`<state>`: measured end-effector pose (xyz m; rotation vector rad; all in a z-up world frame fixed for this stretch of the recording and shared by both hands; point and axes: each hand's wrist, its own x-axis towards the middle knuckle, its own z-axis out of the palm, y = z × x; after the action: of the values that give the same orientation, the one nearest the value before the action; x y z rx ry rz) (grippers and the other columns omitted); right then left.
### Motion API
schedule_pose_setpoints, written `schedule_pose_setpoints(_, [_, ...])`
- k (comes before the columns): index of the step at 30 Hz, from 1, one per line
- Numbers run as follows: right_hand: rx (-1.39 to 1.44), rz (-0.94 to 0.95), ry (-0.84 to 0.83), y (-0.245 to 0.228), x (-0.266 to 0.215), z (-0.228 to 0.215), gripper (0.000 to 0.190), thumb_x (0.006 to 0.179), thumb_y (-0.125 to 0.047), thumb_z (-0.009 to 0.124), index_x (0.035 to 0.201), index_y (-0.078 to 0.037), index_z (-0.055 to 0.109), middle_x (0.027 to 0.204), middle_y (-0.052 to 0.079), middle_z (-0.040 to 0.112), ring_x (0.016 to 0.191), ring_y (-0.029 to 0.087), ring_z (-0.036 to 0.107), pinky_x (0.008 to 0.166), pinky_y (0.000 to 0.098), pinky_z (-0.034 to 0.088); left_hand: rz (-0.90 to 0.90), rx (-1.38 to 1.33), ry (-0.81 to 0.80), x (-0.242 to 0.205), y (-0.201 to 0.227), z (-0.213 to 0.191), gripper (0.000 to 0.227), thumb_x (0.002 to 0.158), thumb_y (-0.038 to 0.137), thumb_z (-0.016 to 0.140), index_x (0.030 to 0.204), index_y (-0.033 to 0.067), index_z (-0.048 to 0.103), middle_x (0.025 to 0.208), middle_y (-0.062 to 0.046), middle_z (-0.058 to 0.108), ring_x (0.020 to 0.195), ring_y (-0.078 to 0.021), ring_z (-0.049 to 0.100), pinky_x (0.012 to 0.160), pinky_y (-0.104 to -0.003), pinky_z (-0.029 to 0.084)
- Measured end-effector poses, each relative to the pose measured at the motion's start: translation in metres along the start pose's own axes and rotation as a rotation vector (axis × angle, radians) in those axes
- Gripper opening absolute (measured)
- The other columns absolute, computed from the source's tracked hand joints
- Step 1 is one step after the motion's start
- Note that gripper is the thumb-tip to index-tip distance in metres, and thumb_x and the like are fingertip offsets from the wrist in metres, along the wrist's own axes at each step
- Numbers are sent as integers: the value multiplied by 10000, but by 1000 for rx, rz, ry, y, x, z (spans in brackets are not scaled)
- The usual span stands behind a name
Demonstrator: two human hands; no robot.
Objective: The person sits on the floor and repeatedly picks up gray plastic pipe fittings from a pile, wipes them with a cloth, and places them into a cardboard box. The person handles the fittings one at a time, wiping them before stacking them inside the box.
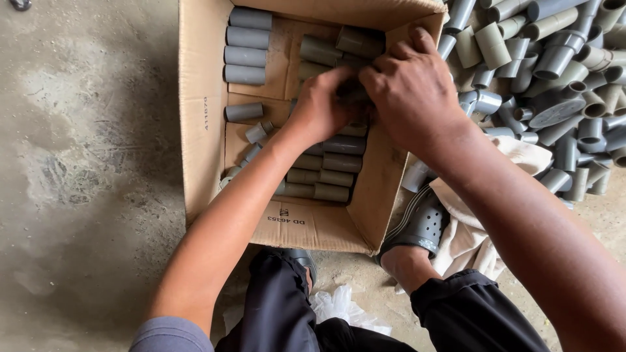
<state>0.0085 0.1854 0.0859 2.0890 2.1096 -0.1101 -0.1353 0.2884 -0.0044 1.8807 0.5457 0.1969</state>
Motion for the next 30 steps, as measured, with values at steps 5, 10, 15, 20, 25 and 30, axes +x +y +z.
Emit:
schedule_pose_setpoints(5, [-79,-33,23,-2,3,19,139,832,-208,692,732,-239,600,651,-61,636,692,228,637,794,385,396,-143,-367,-49,-6,19,-12,294,772,4,762,1015,93,623,916,-93,787,838,-185,793,636,-274,649])
schedule_pose_setpoints(10, [-333,17,-278,-7,9,-12,148,943,-292,624,811,-285,690,782,-99,732,874,171,609,843,344,353,-508,-45,-151,-6,43,-12,839,607,334,787,1374,158,495,1246,-121,702,1135,-291,681,838,-364,552])
schedule_pose_setpoints(15, [-402,61,-49,4,12,-17,34,872,-256,621,891,-242,645,840,-64,708,965,200,654,992,398,408,-566,-36,-93,-11,29,6,730,608,346,784,1218,79,485,1146,-128,736,1062,-388,703,780,-452,558])
schedule_pose_setpoints(20, [-348,35,62,5,11,-1,128,757,-128,631,743,-214,536,632,-39,578,753,201,579,873,371,397,-502,196,-197,-10,17,-8,315,740,180,701,990,59,553,855,-131,669,782,-366,661,607,-450,502])
schedule_pose_setpoints(25, [-295,118,-236,-16,20,7,118,936,-178,596,855,-254,636,604,-42,656,672,185,690,1074,479,429,-167,62,78,-25,-27,-6,465,617,-46,700,1013,98,502,808,-99,650,691,-347,657,570,-444,455])
schedule_pose_setpoints(30, [-278,68,-350,-28,17,0,83,950,-219,612,961,-238,693,769,-45,736,858,186,680,1021,463,383,-408,-9,89,-14,-16,-6,560,693,145,709,1242,144,598,1115,-64,753,976,-236,746,835,-350,586])
